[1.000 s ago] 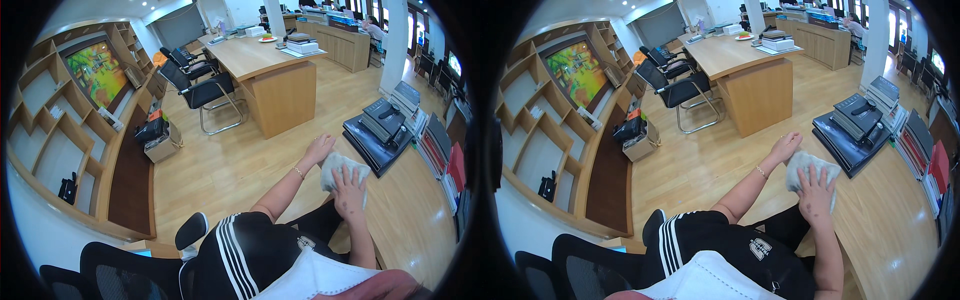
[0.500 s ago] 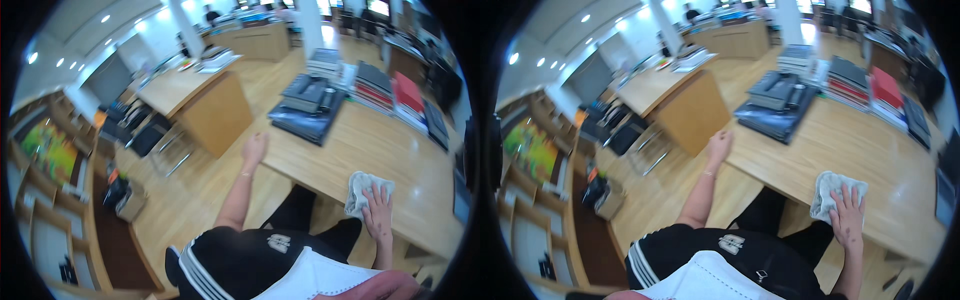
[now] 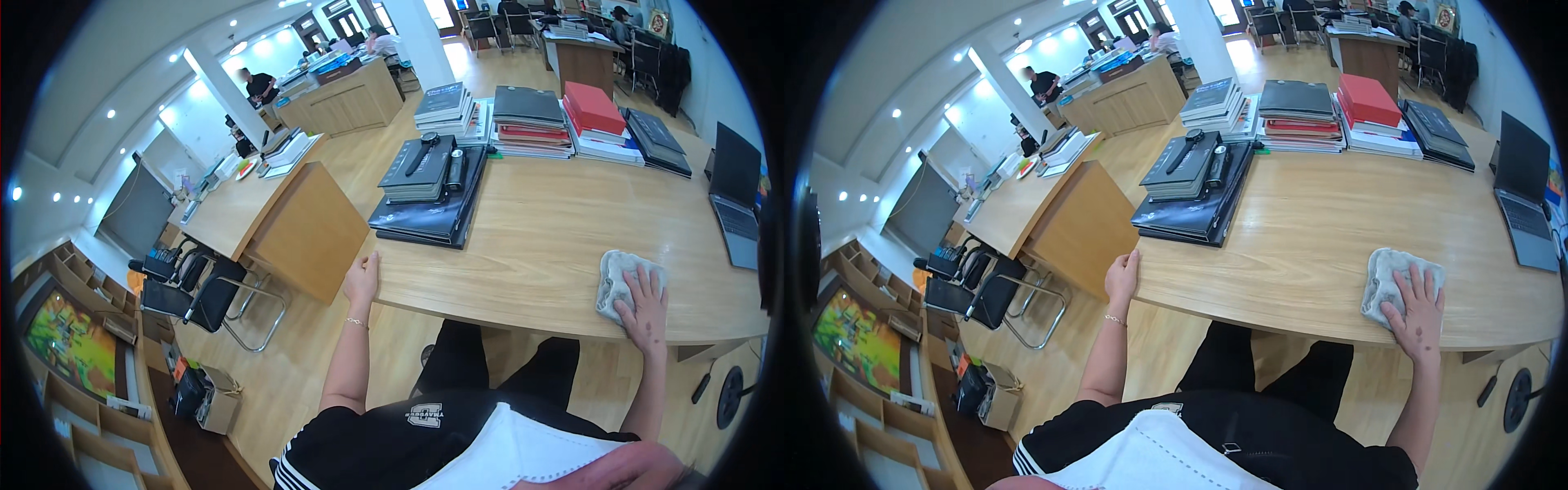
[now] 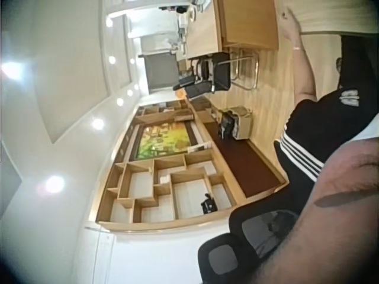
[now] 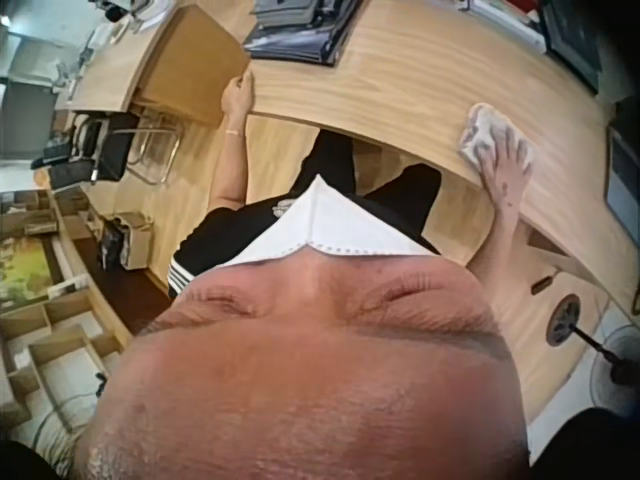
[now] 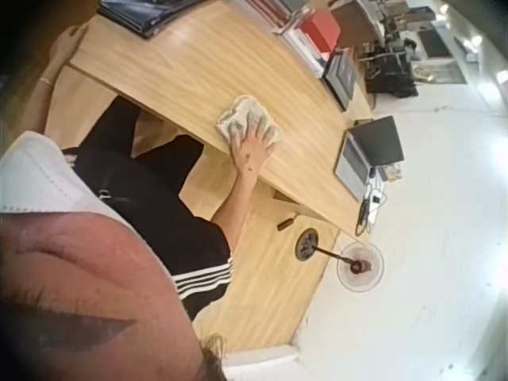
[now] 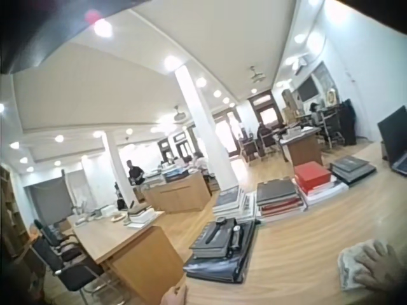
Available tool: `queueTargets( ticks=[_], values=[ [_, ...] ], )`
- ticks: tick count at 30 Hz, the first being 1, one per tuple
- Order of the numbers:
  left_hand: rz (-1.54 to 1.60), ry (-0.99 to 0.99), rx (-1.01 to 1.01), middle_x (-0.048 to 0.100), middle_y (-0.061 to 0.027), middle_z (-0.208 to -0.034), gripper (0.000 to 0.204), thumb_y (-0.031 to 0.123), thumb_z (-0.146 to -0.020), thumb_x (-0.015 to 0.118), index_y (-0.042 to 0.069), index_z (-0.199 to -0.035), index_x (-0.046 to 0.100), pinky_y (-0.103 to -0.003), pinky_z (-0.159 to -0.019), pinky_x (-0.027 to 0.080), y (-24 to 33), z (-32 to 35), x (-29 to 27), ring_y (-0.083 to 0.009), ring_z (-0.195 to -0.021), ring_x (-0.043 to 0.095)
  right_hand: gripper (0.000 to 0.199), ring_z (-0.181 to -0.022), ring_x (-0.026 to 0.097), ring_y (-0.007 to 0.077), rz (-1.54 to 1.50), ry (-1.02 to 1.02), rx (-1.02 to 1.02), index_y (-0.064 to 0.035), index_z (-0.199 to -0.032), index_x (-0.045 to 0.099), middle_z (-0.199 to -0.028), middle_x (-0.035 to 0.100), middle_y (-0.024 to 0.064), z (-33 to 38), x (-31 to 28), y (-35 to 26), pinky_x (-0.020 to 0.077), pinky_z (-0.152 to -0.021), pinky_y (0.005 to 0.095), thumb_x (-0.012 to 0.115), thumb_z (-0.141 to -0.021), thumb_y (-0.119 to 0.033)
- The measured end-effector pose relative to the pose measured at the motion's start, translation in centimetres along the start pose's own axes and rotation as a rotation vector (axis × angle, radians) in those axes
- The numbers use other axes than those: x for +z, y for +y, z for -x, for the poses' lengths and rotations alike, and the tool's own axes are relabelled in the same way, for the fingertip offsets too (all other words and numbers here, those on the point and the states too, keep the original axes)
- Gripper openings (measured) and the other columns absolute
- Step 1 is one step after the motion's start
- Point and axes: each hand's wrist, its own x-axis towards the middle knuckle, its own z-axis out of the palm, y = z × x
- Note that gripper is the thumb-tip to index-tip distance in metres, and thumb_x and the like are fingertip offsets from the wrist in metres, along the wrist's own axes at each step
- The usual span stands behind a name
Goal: The person wipes down the desk surface with a rag, unfolds and refolds the rag, wipes the desk again, and walks away holding the rag.
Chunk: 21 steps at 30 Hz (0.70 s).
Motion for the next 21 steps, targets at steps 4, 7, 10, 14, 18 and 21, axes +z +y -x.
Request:
queueTargets(
  ticks=[4,7,10,14,18,21],
  values=[
    [-0.033,-0.009,-0.039,0.070,-0.0167,-0.101,0.057,0.059,-0.088,0.051,0.009,-0.108,0.070,-0.043,-0.082,0.049,0.0,-0.1,0.1,-0.0330,-0.097,0.065,0.062,-0.142,0.022,0.0397,0.022,0.043,-0.016,-0.0165,-0.140,0.047,-0.153,0.032,0.0113,-0.5,0.3,-1.2,0.0137,-0.113,0.0583,0.054,-0.088,-0.049],
    [-0.063,-0.022,-0.043,0.070,-0.0175,-0.098,0.057,0.059,-0.088,0.048,0.009,-0.103,0.072,-0.044,-0.080,0.050,0.2,-0.3,-0.5,-0.0340,-0.094,0.066,0.064,-0.141,0.022,0.0415,0.042,0.066,-0.037,-0.0159,-0.140,0.047,-0.152,0.033,0.0123,-0.4,1.2,-2.7,0.0135,-0.112,0.0596,0.055,-0.086,-0.051],
    [-0.067,0.006,-0.001,0.069,-0.0188,-0.094,0.058,0.059,-0.089,0.046,0.008,-0.100,0.072,-0.045,-0.079,0.050,0.0,-0.6,-0.1,-0.0354,-0.091,0.066,0.066,-0.140,0.021,0.0436,0.054,0.112,-0.084,-0.0158,-0.141,0.046,-0.152,0.032,0.0127,-0.9,2.2,-5.3,0.0128,-0.112,0.0612,0.056,-0.086,-0.051],
    [-0.072,-0.048,-0.021,0.069,-0.0186,-0.093,0.059,0.059,-0.089,0.044,0.008,-0.097,0.072,-0.046,-0.077,0.050,0.3,-0.5,-0.3,-0.0367,-0.090,0.065,0.068,-0.140,0.021,0.0454,0.045,0.094,-0.161,-0.0158,-0.141,0.045,-0.153,0.031,0.0130,-1.1,2.9,-9.2,0.0119,-0.111,0.0627,0.056,-0.085,-0.052],
    [-0.077,-0.030,0.018,0.068,-0.0193,-0.090,0.058,0.059,-0.090,0.043,0.007,-0.094,0.071,-0.047,-0.075,0.049,-0.2,-0.5,-0.3,-0.0381,-0.089,0.064,0.070,-0.140,0.019,0.0456,-0.006,0.026,-0.225,-0.0165,-0.143,0.043,-0.154,0.029,0.0116,-1.8,3.4,-13.3,0.0108,-0.111,0.0634,0.055,-0.084,-0.052],
    [0.004,-0.044,0.075,0.068,-0.0206,-0.090,0.058,0.058,-0.091,0.043,0.006,-0.090,0.070,-0.048,-0.074,0.048,-0.4,-0.1,-0.3,-0.0396,-0.088,0.064,0.072,-0.140,0.018,0.0473,0.000,0.022,-0.300,-0.0167,-0.143,0.042,-0.154,0.029,0.0133,-2.4,4.5,-15.7,0.0103,-0.111,0.0641,0.054,-0.084,-0.056]
  ],
)
